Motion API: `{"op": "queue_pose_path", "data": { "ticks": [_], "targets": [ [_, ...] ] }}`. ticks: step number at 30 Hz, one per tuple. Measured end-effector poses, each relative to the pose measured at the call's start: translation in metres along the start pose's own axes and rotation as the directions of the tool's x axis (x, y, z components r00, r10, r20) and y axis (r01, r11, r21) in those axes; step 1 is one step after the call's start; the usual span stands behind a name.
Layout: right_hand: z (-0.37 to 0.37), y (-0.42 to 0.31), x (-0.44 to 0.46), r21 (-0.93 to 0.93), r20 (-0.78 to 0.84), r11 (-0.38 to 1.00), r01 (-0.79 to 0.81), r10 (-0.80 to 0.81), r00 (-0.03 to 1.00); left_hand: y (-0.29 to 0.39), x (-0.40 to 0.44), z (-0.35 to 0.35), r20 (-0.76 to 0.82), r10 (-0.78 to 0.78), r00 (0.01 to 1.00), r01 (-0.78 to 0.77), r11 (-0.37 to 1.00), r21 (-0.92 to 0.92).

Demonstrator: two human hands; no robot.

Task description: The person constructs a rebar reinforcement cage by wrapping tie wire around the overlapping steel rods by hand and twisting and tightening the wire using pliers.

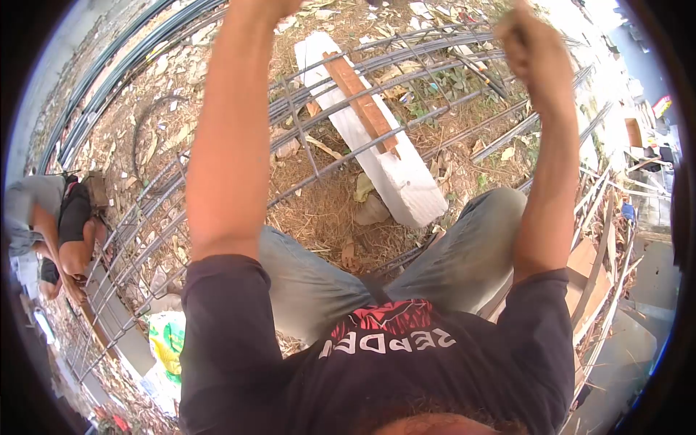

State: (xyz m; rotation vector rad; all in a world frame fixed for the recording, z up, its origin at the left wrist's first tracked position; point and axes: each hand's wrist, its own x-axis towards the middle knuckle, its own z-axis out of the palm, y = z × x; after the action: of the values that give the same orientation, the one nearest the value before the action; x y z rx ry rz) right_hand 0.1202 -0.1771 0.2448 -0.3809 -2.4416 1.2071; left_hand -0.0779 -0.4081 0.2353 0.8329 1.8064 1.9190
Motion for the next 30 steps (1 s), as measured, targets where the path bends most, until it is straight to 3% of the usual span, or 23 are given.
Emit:
{"op": "queue_pose_path", "data": {
  "ticks": [1,2,3,4,5,7,9,12,13,16,17,20,21,23,25,27,30],
  "targets": [
    [0.031,0.034,0.018,-0.280,0.133,0.775,0.566,-0.553,0.823,0.004,-0.011,0.036,0.027,-0.034,0.999,0.034,0.999,-0.021],
    [0.054,0.015,0.001,-0.338,0.272,0.921,0.194,-0.101,0.957,-0.012,-0.003,0.059,0.114,-0.054,0.992,0.064,0.995,-0.082],
    [0.077,0.030,-0.007,-0.401,0.294,0.865,0.302,-0.191,0.937,-0.017,-0.013,0.085,0.067,-0.199,0.978,0.206,0.970,-0.128],
    [0.097,0.049,-0.013,-0.456,0.321,0.793,0.404,-0.277,0.906,-0.033,-0.030,0.103,0.058,-0.130,0.990,0.131,0.991,-0.009],
    [0.100,0.047,-0.021,-0.459,0.428,0.770,0.443,-0.245,0.870,-0.042,-0.043,0.112,0.055,-0.164,0.985,0.168,0.983,-0.079],
    [0.095,0.041,-0.032,-0.420,0.576,0.783,0.460,-0.162,0.801,-0.068,-0.061,0.117,-0.189,-0.200,0.961,0.130,0.936,-0.327],
    [0.086,0.039,-0.029,-0.347,0.678,0.845,0.406,-0.074,0.732,-0.088,-0.076,0.110,-0.448,-0.186,0.875,0.039,0.947,-0.318],
    [0.076,0.052,-0.013,0.022,0.652,0.948,0.317,-0.253,0.714,-0.090,-0.082,0.089,-0.414,-0.035,0.910,-0.134,0.918,-0.374],
    [0.079,0.059,-0.005,0.177,0.559,0.947,0.267,-0.321,0.764,-0.086,-0.084,0.089,-0.392,0.045,0.919,-0.187,0.924,-0.333],
    [0.075,0.047,0.002,0.522,0.469,0.844,-0.126,-0.160,0.869,-0.086,-0.085,0.097,-0.229,0.100,0.968,-0.162,0.948,-0.273],
    [0.076,0.040,-0.003,0.575,0.439,0.802,-0.158,-0.140,0.888,-0.091,-0.085,0.103,-0.191,0.125,0.974,-0.168,0.959,-0.228],
    [0.088,0.047,-0.019,0.536,0.239,0.844,0.023,-0.178,0.955,-0.102,-0.085,0.114,-0.006,-0.030,1.000,0.026,0.937,-0.348],
    [0.089,0.048,-0.020,0.552,0.217,0.834,-0.007,-0.135,0.967,-0.103,-0.085,0.115,0.060,-0.046,0.997,0.065,0.928,-0.367],
    [0.082,0.043,-0.024,0.597,0.306,0.790,-0.137,-0.067,0.950,-0.097,-0.087,0.116,0.095,-0.070,0.993,0.099,0.929,-0.357],
    [0.080,0.040,-0.025,0.601,0.313,0.785,-0.148,-0.061,0.948,-0.090,-0.086,0.102,0.187,-0.112,0.976,0.166,0.939,-0.300],
    [0.083,0.040,-0.025,0.576,0.242,0.815,-0.052,-0.110,0.964,-0.086,-0.087,0.094,0.230,-0.106,0.967,0.160,0.959,-0.233],
    [0.087,0.041,-0.024,0.662,0.327,0.737,-0.139,-0.116,0.938,-0.081,-0.090,0.083,0.307,-0.102,0.946,0.183,0.951,-0.250]
  ]
}}
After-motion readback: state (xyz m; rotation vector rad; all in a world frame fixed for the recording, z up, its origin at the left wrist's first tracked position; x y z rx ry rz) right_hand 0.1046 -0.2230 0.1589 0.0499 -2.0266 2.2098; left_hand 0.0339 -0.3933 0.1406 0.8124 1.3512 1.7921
